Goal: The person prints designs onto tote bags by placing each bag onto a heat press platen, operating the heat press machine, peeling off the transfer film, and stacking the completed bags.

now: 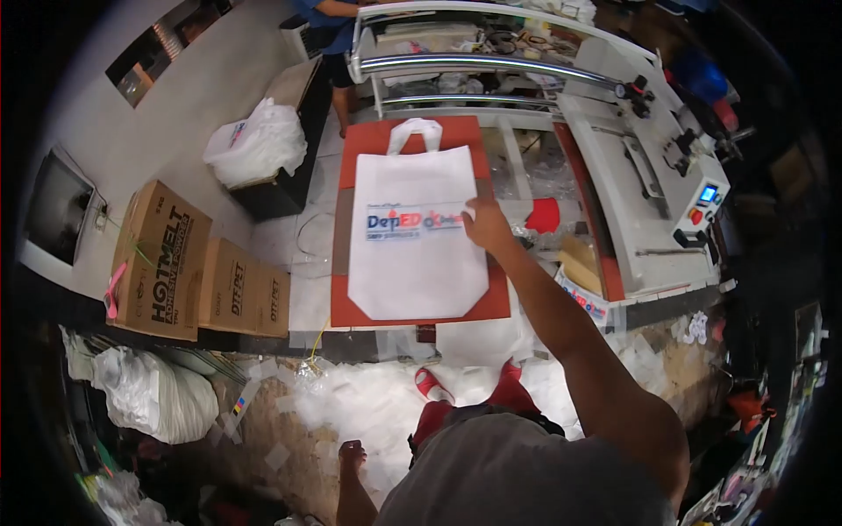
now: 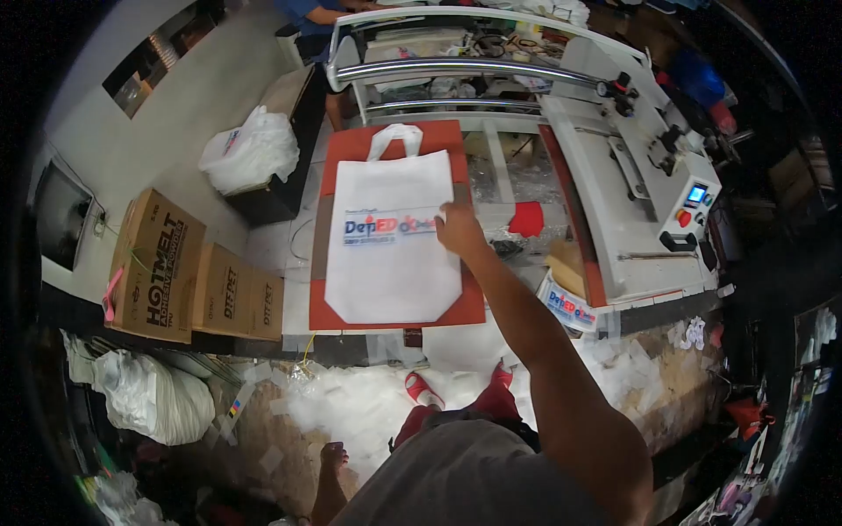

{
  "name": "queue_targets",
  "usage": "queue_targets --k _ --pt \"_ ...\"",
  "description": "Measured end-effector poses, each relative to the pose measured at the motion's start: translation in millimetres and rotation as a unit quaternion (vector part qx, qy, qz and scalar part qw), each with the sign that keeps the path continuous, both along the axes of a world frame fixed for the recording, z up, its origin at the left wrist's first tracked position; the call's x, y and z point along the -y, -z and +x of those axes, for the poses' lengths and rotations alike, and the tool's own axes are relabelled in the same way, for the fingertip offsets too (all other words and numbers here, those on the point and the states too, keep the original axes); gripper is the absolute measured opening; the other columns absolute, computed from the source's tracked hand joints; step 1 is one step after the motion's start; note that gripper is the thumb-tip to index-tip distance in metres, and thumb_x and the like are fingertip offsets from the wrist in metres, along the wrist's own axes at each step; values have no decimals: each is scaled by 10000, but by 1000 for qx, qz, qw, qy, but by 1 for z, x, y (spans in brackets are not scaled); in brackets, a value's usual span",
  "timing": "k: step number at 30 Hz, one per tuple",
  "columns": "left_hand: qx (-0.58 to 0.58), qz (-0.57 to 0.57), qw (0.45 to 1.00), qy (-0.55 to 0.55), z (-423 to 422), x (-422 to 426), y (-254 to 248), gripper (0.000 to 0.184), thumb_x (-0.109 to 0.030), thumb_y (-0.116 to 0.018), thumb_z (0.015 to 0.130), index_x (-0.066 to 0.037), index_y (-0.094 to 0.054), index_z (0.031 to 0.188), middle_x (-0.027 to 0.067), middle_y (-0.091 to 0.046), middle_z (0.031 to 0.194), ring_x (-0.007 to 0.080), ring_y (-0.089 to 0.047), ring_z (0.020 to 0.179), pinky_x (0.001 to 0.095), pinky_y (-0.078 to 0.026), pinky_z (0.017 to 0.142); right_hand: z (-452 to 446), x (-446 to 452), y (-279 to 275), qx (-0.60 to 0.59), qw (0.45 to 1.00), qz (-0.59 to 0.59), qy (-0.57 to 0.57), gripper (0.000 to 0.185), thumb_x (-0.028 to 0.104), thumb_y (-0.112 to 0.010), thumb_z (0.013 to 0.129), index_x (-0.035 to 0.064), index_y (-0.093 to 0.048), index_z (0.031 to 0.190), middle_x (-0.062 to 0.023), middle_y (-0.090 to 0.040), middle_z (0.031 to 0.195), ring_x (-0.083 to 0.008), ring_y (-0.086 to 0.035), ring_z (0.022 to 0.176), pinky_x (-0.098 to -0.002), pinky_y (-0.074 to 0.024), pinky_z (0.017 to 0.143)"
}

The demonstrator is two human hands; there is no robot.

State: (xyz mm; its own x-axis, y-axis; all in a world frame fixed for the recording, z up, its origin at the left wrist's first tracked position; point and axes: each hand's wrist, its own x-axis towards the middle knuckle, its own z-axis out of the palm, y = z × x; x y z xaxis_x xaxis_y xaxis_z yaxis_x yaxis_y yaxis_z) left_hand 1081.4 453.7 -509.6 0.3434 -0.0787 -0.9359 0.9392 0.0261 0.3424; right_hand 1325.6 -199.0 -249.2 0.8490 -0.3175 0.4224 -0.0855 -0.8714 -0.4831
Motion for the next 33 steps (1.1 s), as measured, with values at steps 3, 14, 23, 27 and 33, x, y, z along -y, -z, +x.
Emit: queue_targets --k 3,14,23,27,33 --pt "119 208 967 90 -2 -3 -8 102 -171 -581 890 -102 -544 956 47 -549 573 143 -524 426 282 -409 366 50 3 18 -94 990 -61 84 270 183 -655 771 -40 -628 923 -252 -630 949 -386 -597 934 -419 -471 857" --pt "43 155 972 172 -9 -10 20 95 -145 -573 867 -89 -582 942 70 -612 660 157 -569 476 287 -456 408 -21 -172 -24 -120 910 240 -315 199 151 -691 779 16 -596 892 -134 -653 918 -250 -619 913 -365 -468 802" --pt "631 323 472 524 48 24 33 133 -178 -587 851 -51 -598 889 170 -630 689 328 -607 568 406 -500 517 -179 34 -60 147 981 126 30 91 79 -609 877 42 -599 960 -46 -630 819 -85 -559 697 -244 -458 618" --pt "617 315 705 150 193 176 -201 218 -191 -565 912 16 -585 848 196 -629 739 338 -610 658 391 -483 628 -253 109 -117 157 962 64 213 68 86 -618 869 33 -591 900 -73 -618 783 -142 -593 710 -302 -478 643" --pt "597 267 670 352 307 369 -301 430 -417 -693 798 -13 -655 939 184 -676 773 292 -676 705 360 -520 628 -321 210 -137 105 920 -126 357 236 193 -703 816 9 -564 864 -126 -588 751 -273 -582 664 -362 -475 637"
